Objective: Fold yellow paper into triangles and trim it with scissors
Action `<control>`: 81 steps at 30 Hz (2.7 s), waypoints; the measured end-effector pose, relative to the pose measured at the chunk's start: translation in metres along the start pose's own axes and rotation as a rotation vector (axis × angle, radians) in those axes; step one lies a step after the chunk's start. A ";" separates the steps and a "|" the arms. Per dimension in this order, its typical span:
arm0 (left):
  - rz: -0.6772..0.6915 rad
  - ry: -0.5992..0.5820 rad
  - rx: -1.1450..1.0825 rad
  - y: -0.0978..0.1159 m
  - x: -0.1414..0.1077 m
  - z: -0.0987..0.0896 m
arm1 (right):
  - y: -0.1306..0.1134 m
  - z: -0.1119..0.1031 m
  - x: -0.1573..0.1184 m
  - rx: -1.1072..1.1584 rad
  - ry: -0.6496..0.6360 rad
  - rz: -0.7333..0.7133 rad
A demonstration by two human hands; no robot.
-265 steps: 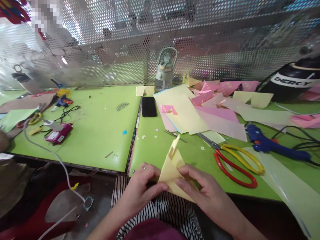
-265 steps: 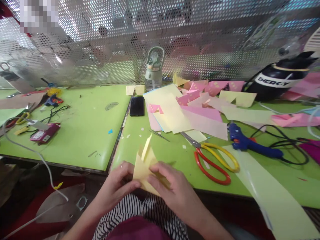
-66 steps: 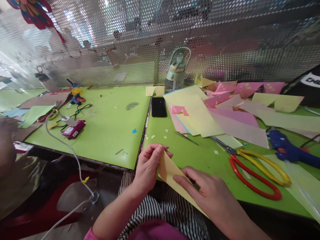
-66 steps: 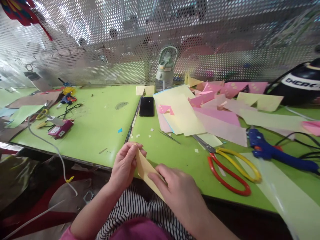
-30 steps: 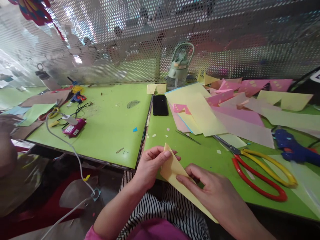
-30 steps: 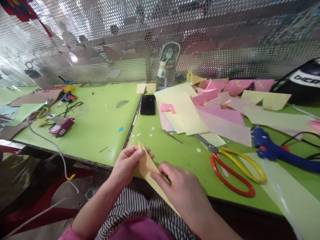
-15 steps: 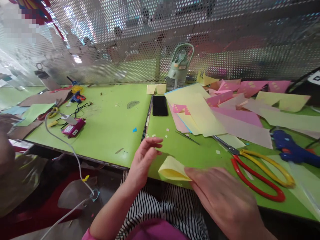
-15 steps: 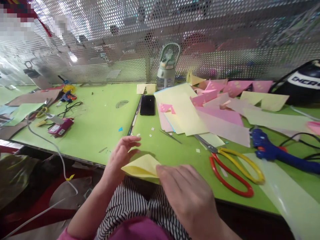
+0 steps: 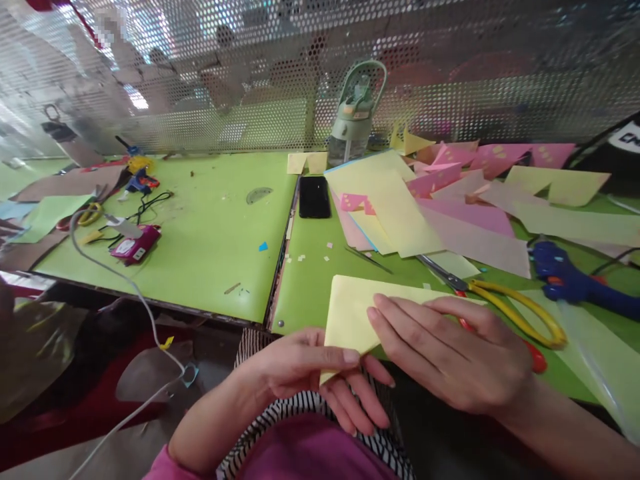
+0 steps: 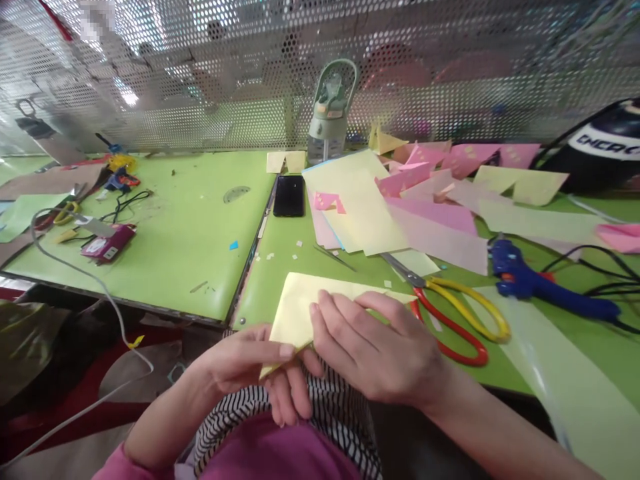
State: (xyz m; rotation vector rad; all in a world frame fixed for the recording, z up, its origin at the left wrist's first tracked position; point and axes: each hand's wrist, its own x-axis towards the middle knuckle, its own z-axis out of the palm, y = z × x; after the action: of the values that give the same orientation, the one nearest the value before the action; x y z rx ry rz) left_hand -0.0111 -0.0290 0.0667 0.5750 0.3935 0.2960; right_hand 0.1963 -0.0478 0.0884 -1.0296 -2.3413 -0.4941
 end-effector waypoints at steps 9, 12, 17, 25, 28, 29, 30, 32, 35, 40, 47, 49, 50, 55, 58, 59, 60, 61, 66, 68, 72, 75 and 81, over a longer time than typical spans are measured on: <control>0.228 0.154 -0.141 -0.017 0.017 0.000 | 0.018 -0.008 0.003 0.012 0.179 0.315; 0.306 0.215 -0.145 -0.017 0.023 0.001 | 0.013 -0.004 0.001 0.469 -0.013 0.689; 0.353 0.272 -0.076 -0.024 0.032 0.003 | -0.001 0.011 0.008 1.028 -0.249 0.895; 0.381 0.314 -0.101 -0.035 0.037 0.004 | -0.008 0.016 0.025 1.043 -0.092 1.034; 0.388 0.320 -0.104 -0.035 0.036 0.003 | -0.010 0.014 0.029 1.085 -0.071 1.053; 0.389 0.321 -0.103 -0.035 0.036 0.003 | -0.010 0.014 0.030 1.104 -0.064 1.060; 0.390 0.321 -0.103 -0.036 0.037 0.003 | -0.010 0.013 0.030 1.123 -0.058 1.066; 0.391 0.319 -0.100 -0.036 0.037 0.003 | -0.011 0.012 0.031 1.155 -0.050 1.073; 0.401 0.322 -0.094 -0.037 0.038 0.002 | -0.011 0.012 0.031 1.171 -0.031 1.073; 0.435 0.355 -0.078 -0.041 0.040 0.001 | -0.010 0.015 0.028 1.177 -0.006 1.048; 0.476 0.369 -0.068 -0.050 0.048 0.005 | -0.008 0.021 0.025 1.227 0.066 1.119; 0.478 0.330 -0.045 -0.053 0.047 0.005 | -0.006 0.022 0.022 1.207 0.139 1.145; 0.471 0.306 -0.023 -0.054 0.045 0.004 | -0.005 0.022 0.020 1.196 0.182 1.144; 0.362 0.242 0.191 -0.046 0.022 -0.001 | 0.002 0.025 -0.004 1.160 0.296 1.011; 0.375 0.276 0.314 -0.042 0.014 0.000 | 0.000 0.026 -0.016 1.187 0.349 1.002; 0.396 0.291 0.351 -0.042 0.015 0.001 | -0.002 0.026 -0.018 1.202 0.361 1.021; 0.421 0.307 0.389 -0.043 0.017 0.002 | -0.003 0.026 -0.018 1.217 0.372 1.046; 0.448 0.327 0.425 -0.046 0.020 0.003 | -0.004 0.027 -0.017 1.232 0.378 1.071; 0.449 0.357 0.529 -0.060 0.029 -0.003 | -0.001 0.022 0.000 1.246 0.477 1.233; 0.390 0.325 0.552 -0.059 0.024 -0.007 | 0.003 0.019 0.006 1.236 0.552 1.291; 0.518 0.308 0.395 -0.037 0.013 -0.004 | 0.004 0.017 0.006 1.207 0.399 1.263; 0.574 0.334 0.362 -0.019 0.014 0.003 | -0.004 0.019 0.003 1.235 0.208 1.202; 0.565 0.497 0.405 -0.014 0.023 0.005 | -0.009 0.016 0.005 1.166 0.118 1.127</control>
State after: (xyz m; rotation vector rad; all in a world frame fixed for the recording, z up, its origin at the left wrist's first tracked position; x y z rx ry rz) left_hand 0.0139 -0.0341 0.0560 1.0137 0.7790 0.9255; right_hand 0.1816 -0.0426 0.0775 -1.3209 -1.1635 1.0528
